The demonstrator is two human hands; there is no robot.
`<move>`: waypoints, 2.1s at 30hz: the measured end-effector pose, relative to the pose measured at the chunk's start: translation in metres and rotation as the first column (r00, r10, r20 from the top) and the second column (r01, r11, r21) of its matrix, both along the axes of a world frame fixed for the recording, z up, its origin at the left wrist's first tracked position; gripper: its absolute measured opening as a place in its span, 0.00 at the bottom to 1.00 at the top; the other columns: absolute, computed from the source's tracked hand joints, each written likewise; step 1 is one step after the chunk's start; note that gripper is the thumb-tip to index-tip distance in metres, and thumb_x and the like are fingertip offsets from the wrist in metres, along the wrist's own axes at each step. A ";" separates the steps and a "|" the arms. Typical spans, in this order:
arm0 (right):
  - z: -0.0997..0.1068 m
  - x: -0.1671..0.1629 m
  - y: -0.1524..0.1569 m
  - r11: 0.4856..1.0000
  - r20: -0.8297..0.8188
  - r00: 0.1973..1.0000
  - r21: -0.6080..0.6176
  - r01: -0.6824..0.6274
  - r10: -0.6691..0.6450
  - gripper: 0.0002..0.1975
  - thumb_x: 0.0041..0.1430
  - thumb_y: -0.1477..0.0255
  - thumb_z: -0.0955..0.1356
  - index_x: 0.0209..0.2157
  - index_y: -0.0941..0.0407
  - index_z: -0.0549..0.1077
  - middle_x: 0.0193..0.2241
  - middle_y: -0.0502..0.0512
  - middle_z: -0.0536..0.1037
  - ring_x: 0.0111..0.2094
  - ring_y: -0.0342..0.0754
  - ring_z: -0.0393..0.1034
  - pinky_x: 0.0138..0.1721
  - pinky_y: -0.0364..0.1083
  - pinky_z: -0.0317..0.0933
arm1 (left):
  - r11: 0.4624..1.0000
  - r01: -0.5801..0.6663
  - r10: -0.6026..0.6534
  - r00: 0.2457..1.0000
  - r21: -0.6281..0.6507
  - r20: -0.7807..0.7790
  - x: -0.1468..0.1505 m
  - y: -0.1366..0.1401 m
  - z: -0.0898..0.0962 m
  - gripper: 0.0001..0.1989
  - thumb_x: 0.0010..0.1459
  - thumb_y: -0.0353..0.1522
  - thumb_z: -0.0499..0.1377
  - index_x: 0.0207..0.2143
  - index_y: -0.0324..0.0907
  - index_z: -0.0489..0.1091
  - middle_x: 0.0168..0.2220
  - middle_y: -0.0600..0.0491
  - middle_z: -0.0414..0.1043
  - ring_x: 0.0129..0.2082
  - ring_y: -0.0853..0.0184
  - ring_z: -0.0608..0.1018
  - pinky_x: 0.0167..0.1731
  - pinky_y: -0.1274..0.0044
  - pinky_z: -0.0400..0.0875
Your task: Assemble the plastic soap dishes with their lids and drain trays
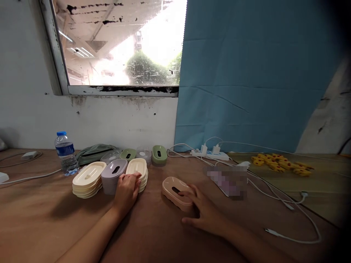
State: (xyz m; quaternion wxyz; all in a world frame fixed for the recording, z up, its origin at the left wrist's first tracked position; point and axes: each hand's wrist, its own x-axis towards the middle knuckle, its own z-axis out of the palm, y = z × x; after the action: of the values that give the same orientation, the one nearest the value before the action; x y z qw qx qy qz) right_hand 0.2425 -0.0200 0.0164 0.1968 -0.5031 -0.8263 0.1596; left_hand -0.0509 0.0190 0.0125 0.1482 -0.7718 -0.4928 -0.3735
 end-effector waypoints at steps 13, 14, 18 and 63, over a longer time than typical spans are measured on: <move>-0.020 0.027 0.042 0.920 -0.639 0.713 0.021 0.391 -0.288 0.16 0.51 0.57 0.59 0.36 0.54 0.62 0.50 0.58 0.61 0.51 0.55 0.56 0.52 0.54 0.50 | 0.861 0.509 -0.507 0.860 0.016 -0.061 0.018 -0.027 0.011 0.07 0.56 0.25 0.50 0.34 0.43 0.65 0.36 0.54 0.73 0.38 0.69 0.71 0.46 0.72 0.56; -0.020 0.030 0.043 0.927 -0.695 0.667 0.000 0.374 -0.269 0.17 0.50 0.57 0.60 0.38 0.54 0.61 0.50 0.58 0.62 0.50 0.56 0.57 0.51 0.54 0.52 | 0.819 0.571 -0.574 0.817 -0.060 -0.058 0.020 -0.028 0.012 0.07 0.56 0.25 0.50 0.35 0.43 0.65 0.36 0.53 0.73 0.39 0.69 0.71 0.46 0.73 0.57; -0.019 0.038 0.044 0.979 -0.821 0.556 -0.016 0.205 -0.130 0.19 0.45 0.57 0.63 0.37 0.54 0.61 0.49 0.58 0.64 0.49 0.57 0.59 0.49 0.53 0.54 | 0.649 0.670 -0.706 0.707 -0.361 0.042 0.026 -0.029 0.011 0.09 0.57 0.28 0.50 0.39 0.43 0.66 0.38 0.51 0.72 0.42 0.68 0.70 0.46 0.75 0.59; -0.012 0.002 0.014 0.959 -0.251 0.929 -0.011 -0.284 0.273 0.32 0.38 0.65 0.72 0.47 0.51 0.61 0.53 0.57 0.54 0.54 0.55 0.51 0.53 0.51 0.48 | 0.582 0.589 -0.502 0.802 -0.561 0.323 0.024 -0.028 0.006 0.29 0.38 0.32 0.64 0.45 0.43 0.59 0.50 0.49 0.53 0.51 0.61 0.61 0.51 0.72 0.56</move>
State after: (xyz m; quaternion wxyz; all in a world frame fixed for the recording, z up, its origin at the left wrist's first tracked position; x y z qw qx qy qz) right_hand 0.2441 -0.0060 0.0040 0.2617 -0.3614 -0.8543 0.2665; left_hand -0.0269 -0.0093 0.0181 -0.2764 -0.8622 -0.3356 -0.2599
